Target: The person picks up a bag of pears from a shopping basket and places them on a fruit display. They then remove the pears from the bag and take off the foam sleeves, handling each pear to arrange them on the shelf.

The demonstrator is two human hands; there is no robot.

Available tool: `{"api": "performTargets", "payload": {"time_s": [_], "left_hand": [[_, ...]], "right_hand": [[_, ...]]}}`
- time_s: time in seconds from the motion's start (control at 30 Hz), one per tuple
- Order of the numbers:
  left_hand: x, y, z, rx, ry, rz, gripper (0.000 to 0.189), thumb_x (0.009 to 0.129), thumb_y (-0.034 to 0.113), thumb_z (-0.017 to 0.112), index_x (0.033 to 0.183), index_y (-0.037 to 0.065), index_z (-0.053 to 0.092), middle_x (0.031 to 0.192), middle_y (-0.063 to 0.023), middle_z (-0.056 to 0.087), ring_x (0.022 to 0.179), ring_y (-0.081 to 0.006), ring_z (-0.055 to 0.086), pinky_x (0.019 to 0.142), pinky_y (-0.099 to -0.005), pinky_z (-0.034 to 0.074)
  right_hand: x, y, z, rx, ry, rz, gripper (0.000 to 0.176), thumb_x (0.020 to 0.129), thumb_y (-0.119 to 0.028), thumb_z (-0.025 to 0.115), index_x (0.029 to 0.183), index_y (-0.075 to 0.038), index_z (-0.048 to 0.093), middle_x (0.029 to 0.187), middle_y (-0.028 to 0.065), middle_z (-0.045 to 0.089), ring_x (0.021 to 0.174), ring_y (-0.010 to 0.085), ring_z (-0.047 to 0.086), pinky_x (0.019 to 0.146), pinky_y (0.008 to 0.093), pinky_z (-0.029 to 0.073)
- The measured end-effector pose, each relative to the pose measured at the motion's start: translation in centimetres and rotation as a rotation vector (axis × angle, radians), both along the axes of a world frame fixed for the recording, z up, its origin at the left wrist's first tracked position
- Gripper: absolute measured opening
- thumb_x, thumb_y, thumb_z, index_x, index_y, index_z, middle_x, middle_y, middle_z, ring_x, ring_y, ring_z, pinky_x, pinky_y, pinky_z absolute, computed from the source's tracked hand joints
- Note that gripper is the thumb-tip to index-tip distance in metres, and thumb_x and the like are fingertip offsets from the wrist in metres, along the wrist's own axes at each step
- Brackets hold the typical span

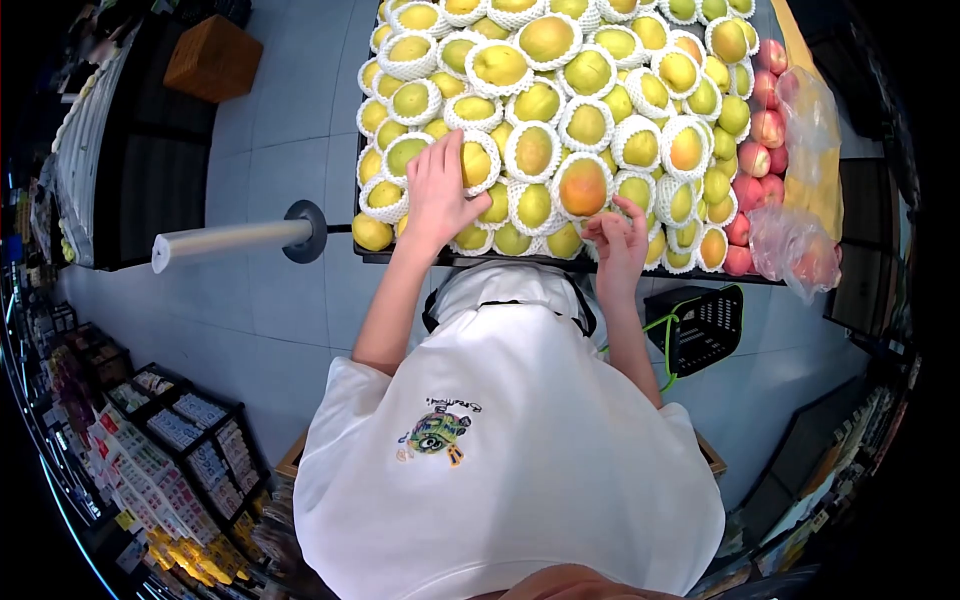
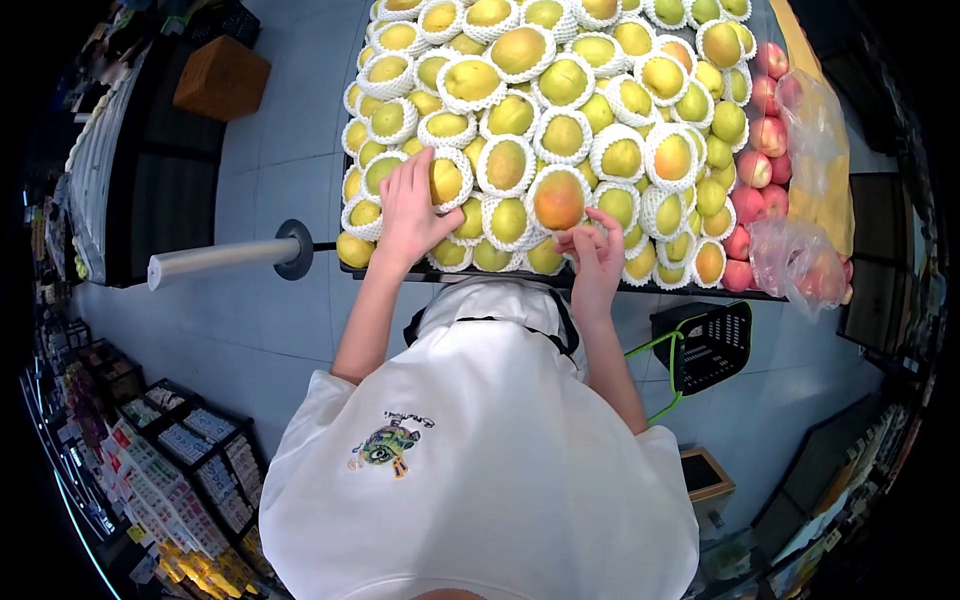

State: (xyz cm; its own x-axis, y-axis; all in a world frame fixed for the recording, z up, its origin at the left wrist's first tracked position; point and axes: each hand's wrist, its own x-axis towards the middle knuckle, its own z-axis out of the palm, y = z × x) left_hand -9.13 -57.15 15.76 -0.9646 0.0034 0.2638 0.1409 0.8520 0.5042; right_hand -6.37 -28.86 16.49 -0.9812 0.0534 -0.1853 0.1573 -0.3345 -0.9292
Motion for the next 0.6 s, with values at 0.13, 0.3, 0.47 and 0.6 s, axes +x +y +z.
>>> {"api": "performTargets", "payload": {"time_s": [0.13,0.3,0.47,0.6], "left_hand": [[0.6,0.4,1.1,-0.129,-0.004,0.064,0.102,0.066,0.032,0.087,0.153,0.003,0.043,0.141,-0.018,0.052,0.133,-0.0361,0.046,0.114,-0.0526,0.03],[0.3,0.1,2.3,-0.086,-0.079,0.05,0.099,0.074,0.043,0.086,0.153,0.002,0.043,0.142,-0.0178,0.05,0.135,-0.0378,0.041,0.115,-0.0577,0.025],[-5.5,-1.0,1.2,0.05,0.047,0.106,0.09,0.084,0.049,0.079,0.15,-0.002,0.046,0.14,-0.0246,0.056,0.129,-0.0401,0.051,0.114,-0.0517,0.036],[-9.4,0.2,3.7,-0.073,-0.352,0.096,0.087,0.077,0.039,0.083,0.142,-0.007,0.048,0.143,-0.0276,0.054,0.125,-0.0409,0.053,0.109,-0.049,0.046]], "right_hand": [[-0.1,0.0,0.3,0.002,0.004,-0.004,0.032,0.104,-0.004,0.054,0.135,-0.003,0.05,0.096,0.0075,0.068,0.086,0.0156,0.066,0.083,0.0314,0.057],[-0.3,0.0,0.3,-0.001,0.017,-0.003,0.032,0.104,-0.004,0.055,0.135,-0.003,0.049,0.095,0.0067,0.067,0.085,0.0141,0.064,0.082,0.0287,0.055],[-0.1,-0.4,0.1,0.007,-0.006,-0.008,0.033,0.102,-0.003,0.056,0.134,-0.003,0.048,0.094,0.0063,0.066,0.083,0.0131,0.063,0.08,0.0259,0.052],[-0.1,-0.8,0.5,0.007,-0.011,0.01,0.032,0.1,-0.002,0.057,0.131,-0.003,0.049,0.093,0.0061,0.066,0.082,0.0129,0.062,0.078,0.0246,0.05]]}}
